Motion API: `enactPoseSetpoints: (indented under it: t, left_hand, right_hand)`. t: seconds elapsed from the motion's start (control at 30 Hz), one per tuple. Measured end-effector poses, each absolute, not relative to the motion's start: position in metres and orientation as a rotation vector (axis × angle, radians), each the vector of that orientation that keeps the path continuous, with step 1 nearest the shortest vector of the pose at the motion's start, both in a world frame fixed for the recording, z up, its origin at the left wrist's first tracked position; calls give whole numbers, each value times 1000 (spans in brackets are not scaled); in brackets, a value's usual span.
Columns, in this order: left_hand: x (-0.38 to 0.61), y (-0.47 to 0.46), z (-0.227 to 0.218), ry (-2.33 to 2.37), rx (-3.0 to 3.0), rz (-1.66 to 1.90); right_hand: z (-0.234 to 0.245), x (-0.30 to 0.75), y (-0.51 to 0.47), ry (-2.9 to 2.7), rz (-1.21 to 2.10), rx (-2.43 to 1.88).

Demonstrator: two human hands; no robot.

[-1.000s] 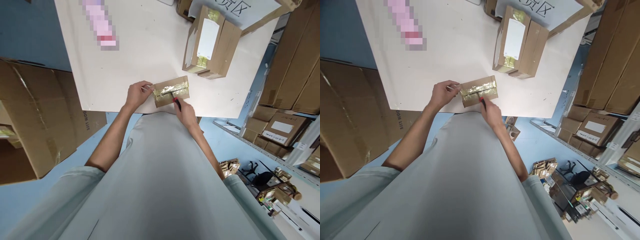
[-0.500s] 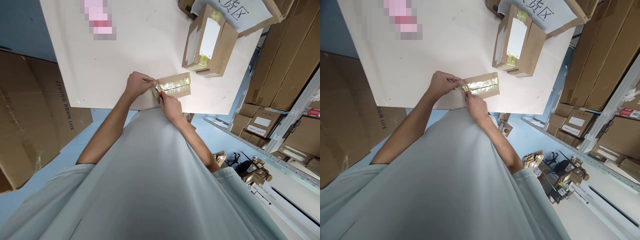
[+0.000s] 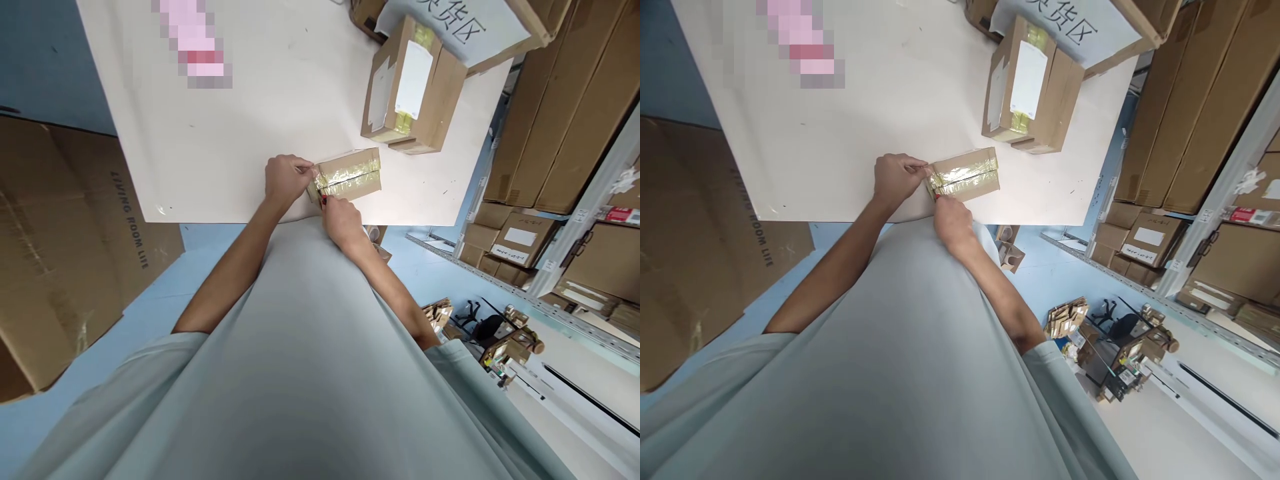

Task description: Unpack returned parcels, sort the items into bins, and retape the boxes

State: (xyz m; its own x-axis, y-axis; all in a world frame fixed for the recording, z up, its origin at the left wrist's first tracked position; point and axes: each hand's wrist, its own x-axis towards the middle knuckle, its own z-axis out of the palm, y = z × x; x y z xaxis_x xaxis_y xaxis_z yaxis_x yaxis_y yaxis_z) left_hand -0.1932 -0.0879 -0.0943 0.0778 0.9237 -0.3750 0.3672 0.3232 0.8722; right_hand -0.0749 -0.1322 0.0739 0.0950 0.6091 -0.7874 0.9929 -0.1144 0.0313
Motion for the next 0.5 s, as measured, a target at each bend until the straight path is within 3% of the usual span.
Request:
enactPoseSetpoints:
  t: [0.33,0.5]
  left_hand:
    - [-197,-94,-92,1518,1280,664]
    - [-199,-95,-88,1535,1321,630]
  right_hand:
    - [82,-60,-141,1621,-937,1777]
    - [72,7,-150,1703,-821,2121]
